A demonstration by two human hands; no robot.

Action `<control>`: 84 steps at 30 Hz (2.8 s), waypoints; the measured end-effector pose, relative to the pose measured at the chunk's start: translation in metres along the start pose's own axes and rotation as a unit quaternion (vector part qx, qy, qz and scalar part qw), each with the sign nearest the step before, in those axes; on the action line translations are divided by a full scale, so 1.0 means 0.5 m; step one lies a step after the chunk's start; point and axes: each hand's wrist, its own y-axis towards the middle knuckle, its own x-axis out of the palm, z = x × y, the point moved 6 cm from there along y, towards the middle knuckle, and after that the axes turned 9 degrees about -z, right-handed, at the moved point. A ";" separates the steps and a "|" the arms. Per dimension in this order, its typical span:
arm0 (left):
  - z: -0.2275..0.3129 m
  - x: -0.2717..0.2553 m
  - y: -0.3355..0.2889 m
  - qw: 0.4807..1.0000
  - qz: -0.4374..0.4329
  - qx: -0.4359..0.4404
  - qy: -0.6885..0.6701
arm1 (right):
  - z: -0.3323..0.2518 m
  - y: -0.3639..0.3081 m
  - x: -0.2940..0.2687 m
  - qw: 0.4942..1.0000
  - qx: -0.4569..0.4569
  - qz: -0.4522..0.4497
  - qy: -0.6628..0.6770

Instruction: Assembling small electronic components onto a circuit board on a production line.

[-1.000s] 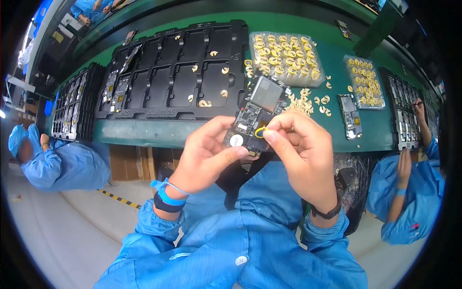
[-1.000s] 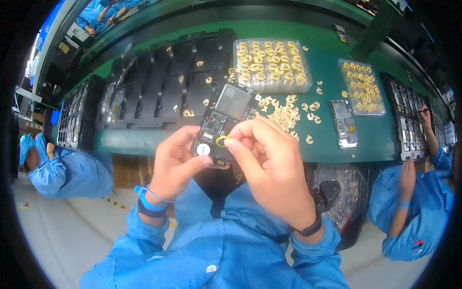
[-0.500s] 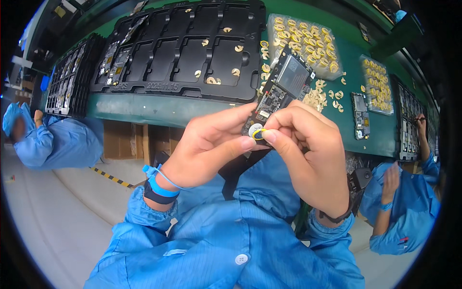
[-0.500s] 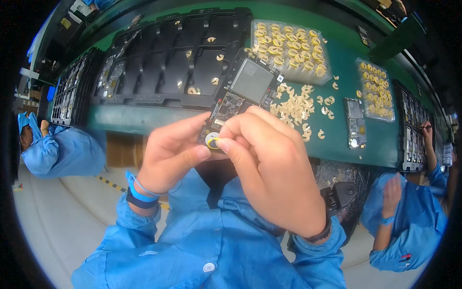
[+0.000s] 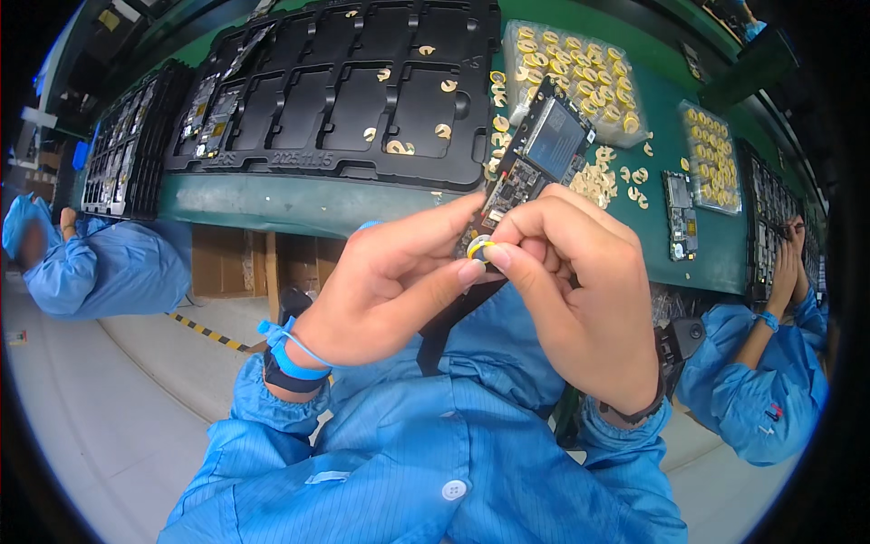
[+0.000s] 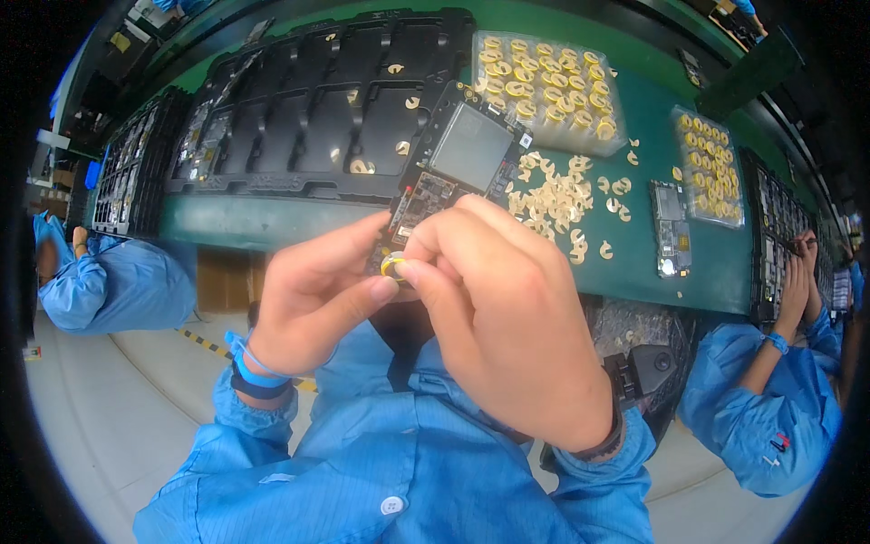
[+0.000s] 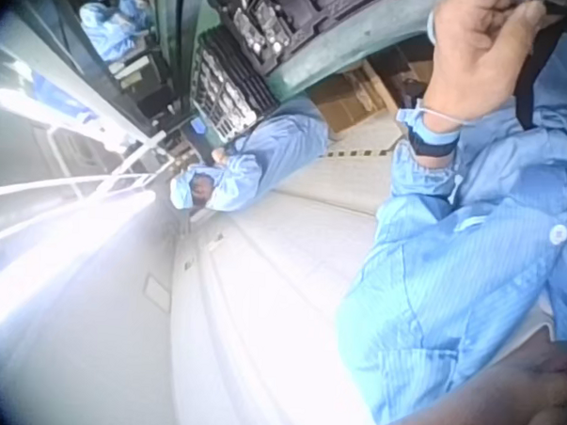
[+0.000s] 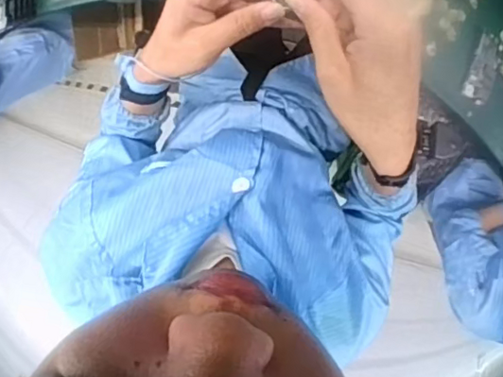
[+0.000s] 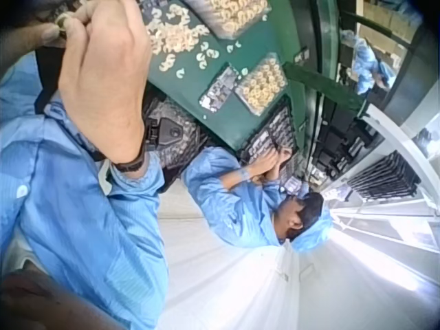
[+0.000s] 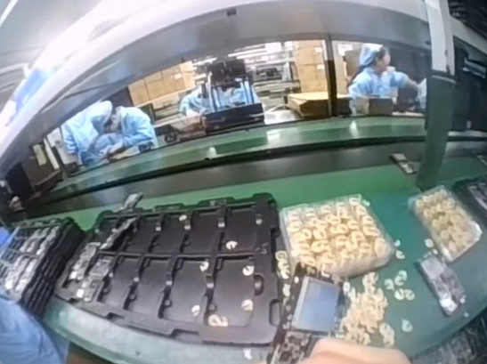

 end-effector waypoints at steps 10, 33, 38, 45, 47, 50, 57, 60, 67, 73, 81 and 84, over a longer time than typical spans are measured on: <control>0.003 -0.002 -0.008 0.999 -0.002 0.008 0.031 | 0.007 0.002 0.005 0.999 0.024 -0.016 0.036; -0.005 -0.014 0.002 0.996 0.039 0.001 -0.078 | 0.000 0.019 -0.001 0.995 -0.070 0.068 -0.013; -0.021 -0.020 0.008 0.988 0.069 -0.022 -0.140 | 0.011 0.027 0.002 0.994 -0.072 0.076 0.011; -0.025 -0.026 0.012 0.989 0.066 -0.025 -0.129 | 0.010 0.029 0.004 0.995 -0.067 0.074 -0.015; -0.027 -0.023 0.014 0.989 0.066 -0.034 -0.129 | 0.010 0.028 0.004 0.995 -0.065 0.074 -0.024; -0.033 -0.022 0.013 0.986 0.076 -0.040 -0.141 | 0.008 0.027 0.003 0.994 -0.074 0.070 -0.035; -0.030 -0.018 0.014 0.985 0.079 -0.037 -0.150 | -0.001 0.024 -0.003 0.994 -0.078 0.065 -0.046; -0.034 -0.018 0.011 0.985 0.076 -0.037 -0.152 | 0.003 0.023 -0.004 0.994 -0.075 0.058 -0.045; -0.040 -0.013 0.004 0.982 0.083 -0.050 -0.160 | 0.009 0.017 -0.003 0.998 -0.048 0.035 0.004; -0.038 -0.008 0.005 0.983 0.077 -0.053 -0.160 | 0.018 0.012 -0.005 0.999 -0.032 0.023 0.030; -0.045 -0.010 0.003 0.978 0.088 -0.046 -0.182 | 0.027 0.014 0.000 0.997 0.012 0.003 0.075; -0.051 -0.014 0.004 0.973 0.104 -0.051 -0.202 | 0.038 0.016 0.006 0.992 0.047 0.002 0.120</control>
